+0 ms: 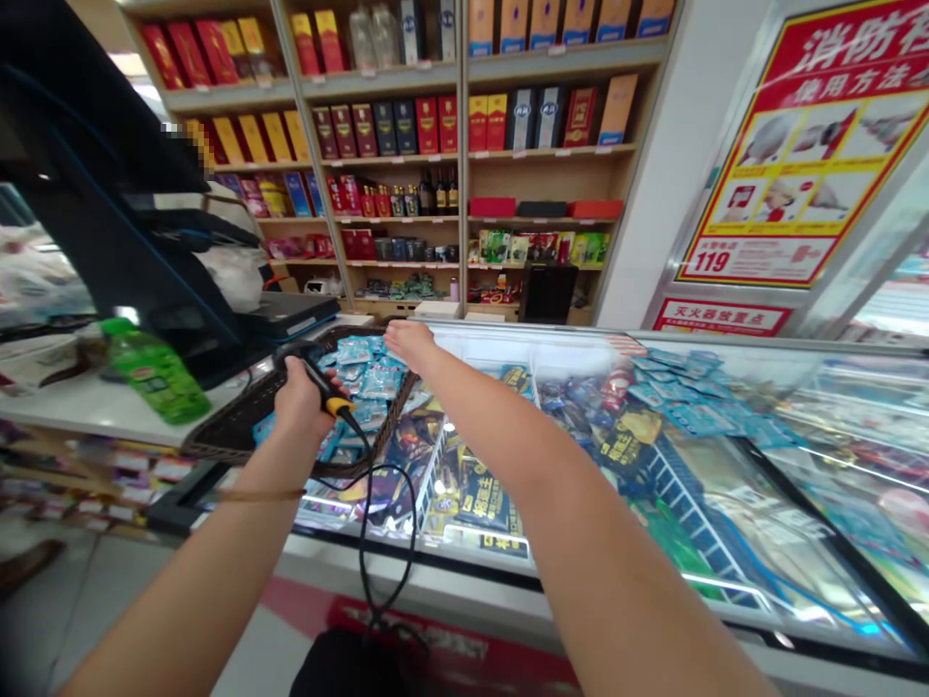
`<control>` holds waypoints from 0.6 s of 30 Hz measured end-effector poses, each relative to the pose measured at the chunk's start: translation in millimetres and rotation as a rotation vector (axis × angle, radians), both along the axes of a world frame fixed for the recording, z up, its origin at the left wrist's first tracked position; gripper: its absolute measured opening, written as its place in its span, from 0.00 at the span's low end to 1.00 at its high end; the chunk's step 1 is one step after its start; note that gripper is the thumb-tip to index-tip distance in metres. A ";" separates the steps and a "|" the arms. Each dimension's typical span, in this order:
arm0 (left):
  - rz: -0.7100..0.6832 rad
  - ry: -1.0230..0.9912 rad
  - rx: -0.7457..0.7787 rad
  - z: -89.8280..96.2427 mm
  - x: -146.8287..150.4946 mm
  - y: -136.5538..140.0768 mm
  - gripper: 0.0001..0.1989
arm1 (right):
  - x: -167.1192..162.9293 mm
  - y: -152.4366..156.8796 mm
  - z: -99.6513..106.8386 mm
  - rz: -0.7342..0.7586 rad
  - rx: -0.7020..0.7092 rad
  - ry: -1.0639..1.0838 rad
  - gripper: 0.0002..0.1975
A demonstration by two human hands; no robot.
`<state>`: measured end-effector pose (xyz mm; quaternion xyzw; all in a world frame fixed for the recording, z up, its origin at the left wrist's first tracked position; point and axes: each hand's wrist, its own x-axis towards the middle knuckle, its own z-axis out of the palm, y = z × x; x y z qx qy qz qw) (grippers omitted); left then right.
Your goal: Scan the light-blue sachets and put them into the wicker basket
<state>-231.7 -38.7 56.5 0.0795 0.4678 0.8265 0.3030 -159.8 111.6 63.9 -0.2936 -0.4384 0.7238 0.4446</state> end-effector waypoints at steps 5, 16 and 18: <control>-0.117 0.008 0.048 0.1 37.0 9.3 0.24 | 71.9 16.6 -19.8 -0.131 0.085 -0.078 0.10; -0.620 -0.035 0.020 -24.5 224.6 46.6 0.22 | 311.4 16.2 -96.8 -0.589 0.361 -0.708 0.08; -0.680 -0.057 0.007 -30.3 246.1 49.3 0.22 | 368.6 11.9 -99.0 -0.663 0.358 -0.764 0.08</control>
